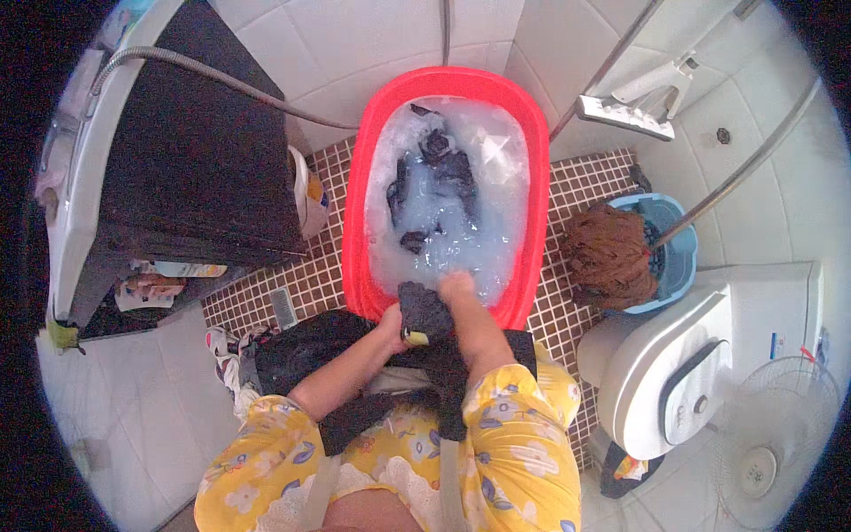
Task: The person washes clothes in a tub of soapy water by hand, scrubbing individual garments, applying soap from a bar, and agitating the fabrics in the water.
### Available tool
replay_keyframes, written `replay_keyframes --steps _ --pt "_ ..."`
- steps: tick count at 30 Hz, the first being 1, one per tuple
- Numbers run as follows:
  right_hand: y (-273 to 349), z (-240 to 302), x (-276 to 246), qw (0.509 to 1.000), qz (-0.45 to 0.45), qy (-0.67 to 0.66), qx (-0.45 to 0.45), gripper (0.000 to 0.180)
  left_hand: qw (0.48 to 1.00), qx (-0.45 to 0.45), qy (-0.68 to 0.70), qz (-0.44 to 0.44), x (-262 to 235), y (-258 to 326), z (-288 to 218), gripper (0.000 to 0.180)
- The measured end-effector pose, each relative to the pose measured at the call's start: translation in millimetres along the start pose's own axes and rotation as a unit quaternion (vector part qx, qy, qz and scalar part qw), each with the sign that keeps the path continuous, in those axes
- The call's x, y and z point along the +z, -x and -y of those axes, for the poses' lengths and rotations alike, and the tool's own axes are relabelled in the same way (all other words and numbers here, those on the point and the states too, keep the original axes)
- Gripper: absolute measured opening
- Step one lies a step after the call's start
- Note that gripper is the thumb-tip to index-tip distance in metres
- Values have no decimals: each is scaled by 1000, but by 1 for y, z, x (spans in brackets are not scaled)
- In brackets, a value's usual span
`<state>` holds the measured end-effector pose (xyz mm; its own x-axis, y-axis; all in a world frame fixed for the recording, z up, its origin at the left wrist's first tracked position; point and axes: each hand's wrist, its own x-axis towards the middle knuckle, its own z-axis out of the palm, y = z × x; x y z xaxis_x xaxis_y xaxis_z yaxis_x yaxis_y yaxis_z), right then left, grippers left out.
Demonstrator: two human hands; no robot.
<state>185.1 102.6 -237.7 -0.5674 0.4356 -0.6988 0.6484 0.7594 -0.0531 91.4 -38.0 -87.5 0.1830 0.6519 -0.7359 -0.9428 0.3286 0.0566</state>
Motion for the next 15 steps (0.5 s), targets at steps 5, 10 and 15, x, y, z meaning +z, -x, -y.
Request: replay_keyframes --steps 5,10,15 --pt "62 -6 -56 992 -88 -93 15 38 999 19 1 -37 -25 27 -13 39" --pt "62 17 -53 862 -195 -428 -188 38 1000 14 -6 -12 -28 -10 -16 39" --pt "79 79 -38 884 -197 -397 -148 34 999 35 14 -4 -40 -5 -15 36"
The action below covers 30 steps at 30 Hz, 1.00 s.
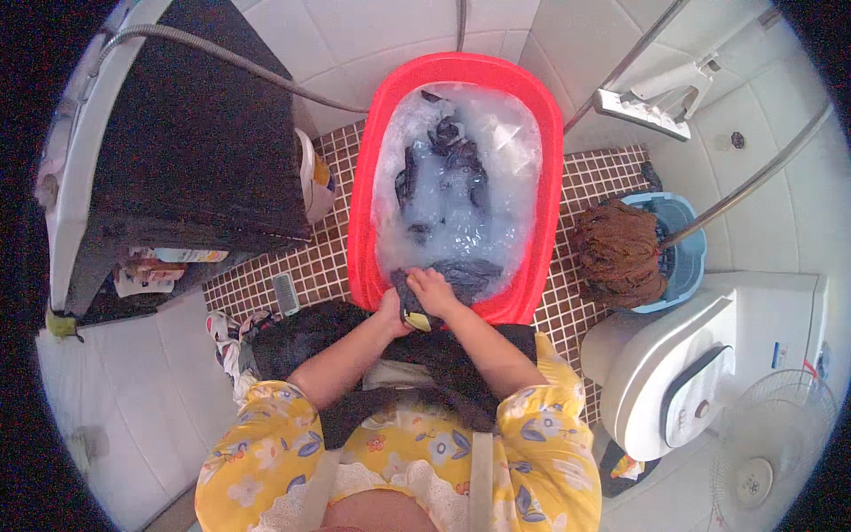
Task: The person washes clothes in a tub of soapy water by hand, scrubbing individual garments, applying soap from a bar, and agitating the fabrics in the water.
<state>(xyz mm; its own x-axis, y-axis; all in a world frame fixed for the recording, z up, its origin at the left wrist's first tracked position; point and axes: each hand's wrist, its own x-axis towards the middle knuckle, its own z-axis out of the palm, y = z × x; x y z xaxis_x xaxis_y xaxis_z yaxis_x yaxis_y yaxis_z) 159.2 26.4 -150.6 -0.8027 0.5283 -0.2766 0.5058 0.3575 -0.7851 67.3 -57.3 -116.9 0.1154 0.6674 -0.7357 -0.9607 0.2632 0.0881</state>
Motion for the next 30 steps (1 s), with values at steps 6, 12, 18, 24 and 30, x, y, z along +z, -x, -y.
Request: replay_keyframes --steps 6,12,18,24,30 --pt "-6 17 -4 966 136 195 99 38 999 16 0 -37 -20 0 -4 37" --pt "-14 -37 -9 939 166 270 136 38 1000 20 -16 -8 10 22 -5 39" --pt "-1 -105 -26 933 103 219 267 41 998 63 8 2 41 49 -36 39" --pt "31 -61 -94 954 107 190 207 48 991 94 38 90 91 67 -59 39" --pt "55 -39 -73 972 215 -18 93 51 983 156 25 89 120 79 -70 39"
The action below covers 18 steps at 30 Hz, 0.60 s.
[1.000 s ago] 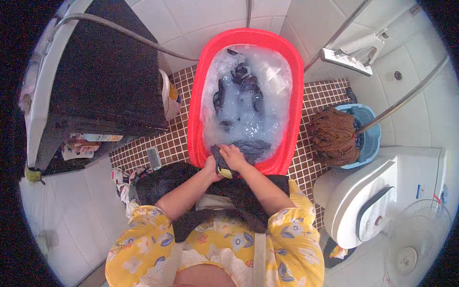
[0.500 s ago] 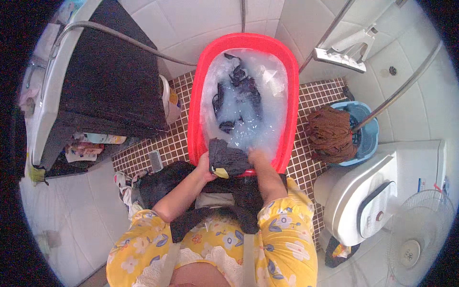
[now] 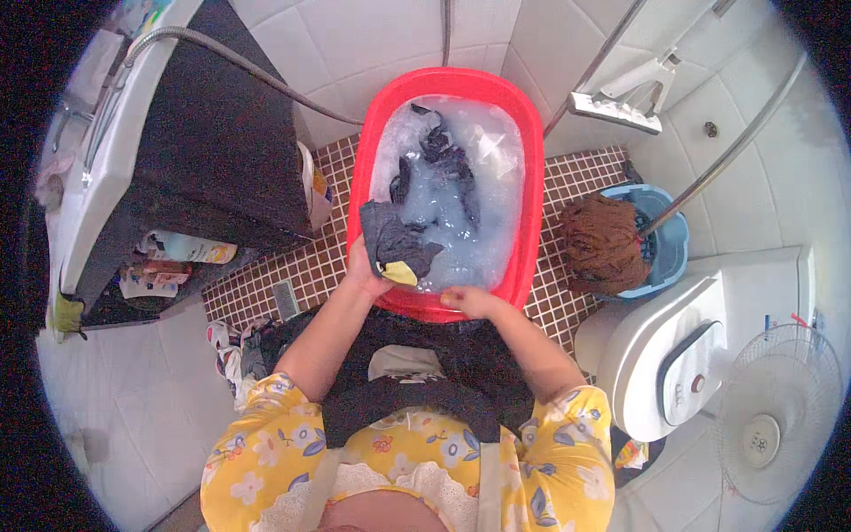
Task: The person washes clothes in a tub of soapy water by hand, scrubbing individual garments, applying soap from a bar, and agitating the fabrics in the water.
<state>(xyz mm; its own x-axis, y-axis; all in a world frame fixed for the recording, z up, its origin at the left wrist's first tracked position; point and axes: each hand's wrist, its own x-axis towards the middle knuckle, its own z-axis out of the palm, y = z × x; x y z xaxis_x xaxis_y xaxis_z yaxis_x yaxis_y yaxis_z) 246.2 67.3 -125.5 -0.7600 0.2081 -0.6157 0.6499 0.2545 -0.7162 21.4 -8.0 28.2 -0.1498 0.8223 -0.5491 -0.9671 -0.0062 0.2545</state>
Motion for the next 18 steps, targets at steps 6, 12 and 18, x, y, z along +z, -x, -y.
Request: replay_keyframes --steps 6,12,18 --pt "8 45 -6 995 -31 -88 -38 46 997 23 9 77 20 8 -4 42" --pt "18 51 32 992 57 -34 -112 43 992 15 5 124 26 9 -2 43" --pt "21 31 78 904 -177 337 -197 39 998 33 16 57 27 1 13 51"
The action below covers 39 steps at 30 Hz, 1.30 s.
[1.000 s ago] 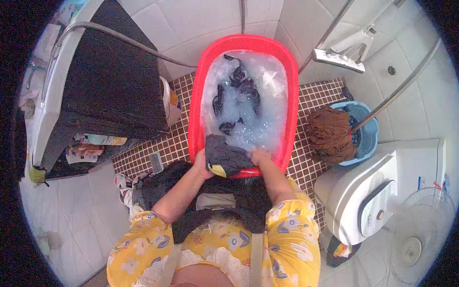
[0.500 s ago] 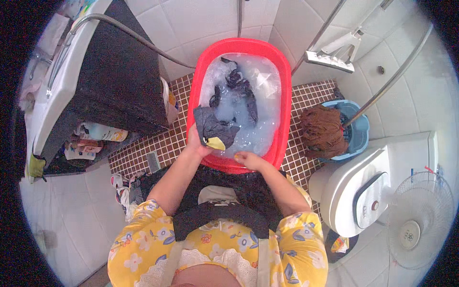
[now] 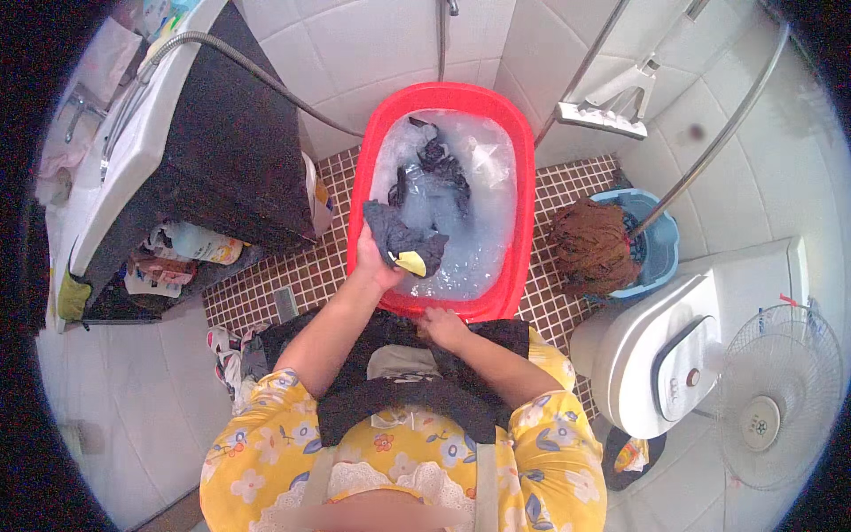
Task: The person washes clothes in a tub of soapy water by hand, scrubbing individual garments, applying soap from a bar, and agitating the fabrics in the water.
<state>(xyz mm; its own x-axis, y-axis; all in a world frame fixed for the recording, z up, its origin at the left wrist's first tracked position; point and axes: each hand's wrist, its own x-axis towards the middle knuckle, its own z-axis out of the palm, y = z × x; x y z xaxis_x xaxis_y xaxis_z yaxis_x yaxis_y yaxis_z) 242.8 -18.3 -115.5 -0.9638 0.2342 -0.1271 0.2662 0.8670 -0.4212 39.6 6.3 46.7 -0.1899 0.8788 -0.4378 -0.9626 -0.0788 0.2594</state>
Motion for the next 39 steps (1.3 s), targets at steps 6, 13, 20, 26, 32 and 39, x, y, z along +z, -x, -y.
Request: replay_keyframes --steps 6,13,20,26,32,39 --pt "-21 6 -87 996 51 -28 69 40 995 -60 -39 -71 -27 -6 5 52" --pt "-71 -71 -56 893 -383 -169 164 40 981 -187 -51 3 -60 -18 18 48" --pt "-84 -145 -20 948 -68 -212 226 45 952 -223 -185 -101 -171 -75 12 45" --pt "-66 -108 -43 978 48 8 201 63 578 103 -791 -171 -245 -100 47 46" --pt "-59 -113 -9 984 42 120 126 60 359 55 -931 25 -166 -90 56 52" --pt "-108 -131 54 961 153 6 232 24 347 -43 -936 46 -248 -129 78 36"
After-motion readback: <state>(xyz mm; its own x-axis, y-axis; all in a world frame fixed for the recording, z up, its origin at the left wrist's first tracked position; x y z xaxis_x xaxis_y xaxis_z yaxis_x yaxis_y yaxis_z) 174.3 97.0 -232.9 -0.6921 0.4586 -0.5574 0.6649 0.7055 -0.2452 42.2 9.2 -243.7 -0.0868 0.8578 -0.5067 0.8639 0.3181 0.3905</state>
